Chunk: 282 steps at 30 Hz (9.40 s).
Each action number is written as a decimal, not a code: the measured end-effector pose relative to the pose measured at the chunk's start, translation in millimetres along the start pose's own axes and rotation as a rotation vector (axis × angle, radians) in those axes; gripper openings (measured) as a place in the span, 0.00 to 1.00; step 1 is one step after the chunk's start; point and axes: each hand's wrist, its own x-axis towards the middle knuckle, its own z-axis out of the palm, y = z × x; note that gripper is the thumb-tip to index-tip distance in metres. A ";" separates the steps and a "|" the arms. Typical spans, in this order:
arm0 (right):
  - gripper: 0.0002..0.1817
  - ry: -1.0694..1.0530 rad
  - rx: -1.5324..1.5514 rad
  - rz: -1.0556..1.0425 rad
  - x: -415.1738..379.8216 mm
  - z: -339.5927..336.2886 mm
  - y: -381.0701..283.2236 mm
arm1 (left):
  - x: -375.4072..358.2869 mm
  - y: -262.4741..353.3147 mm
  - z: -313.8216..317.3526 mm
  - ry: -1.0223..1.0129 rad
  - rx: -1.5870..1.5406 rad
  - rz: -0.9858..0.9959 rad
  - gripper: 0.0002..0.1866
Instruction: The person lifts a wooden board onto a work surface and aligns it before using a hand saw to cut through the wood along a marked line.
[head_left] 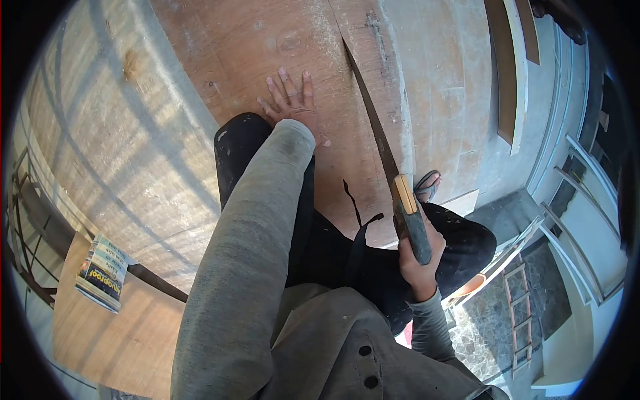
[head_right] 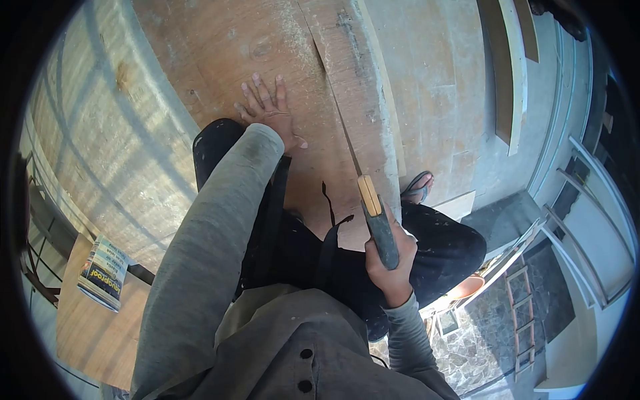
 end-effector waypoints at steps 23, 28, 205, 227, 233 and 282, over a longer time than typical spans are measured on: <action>0.28 0.042 0.062 0.006 -25.4 -14.3 -6.0 | 11.4 3.2 -25.7 0.024 0.058 -0.040 0.83; 0.24 0.003 0.143 0.096 -3.3 -20.6 -21.9 | 1.3 6.6 -21.4 -0.095 0.044 -0.051 0.83; 0.07 -0.019 0.229 -0.169 92.4 46.5 38.2 | -17.2 18.0 28.5 -0.058 0.114 0.013 0.84; 0.27 -0.051 0.090 -0.047 55.8 27.5 -6.6 | -21.9 12.3 26.9 -0.006 0.068 0.090 0.85; 0.30 -0.005 0.136 0.070 -7.2 -12.0 -16.5 | -18.8 14.2 30.9 -0.017 0.068 0.073 0.84; 0.28 -0.004 0.046 -0.003 -15.9 -3.0 13.8 | -16.6 17.8 28.5 -0.005 0.078 0.034 0.85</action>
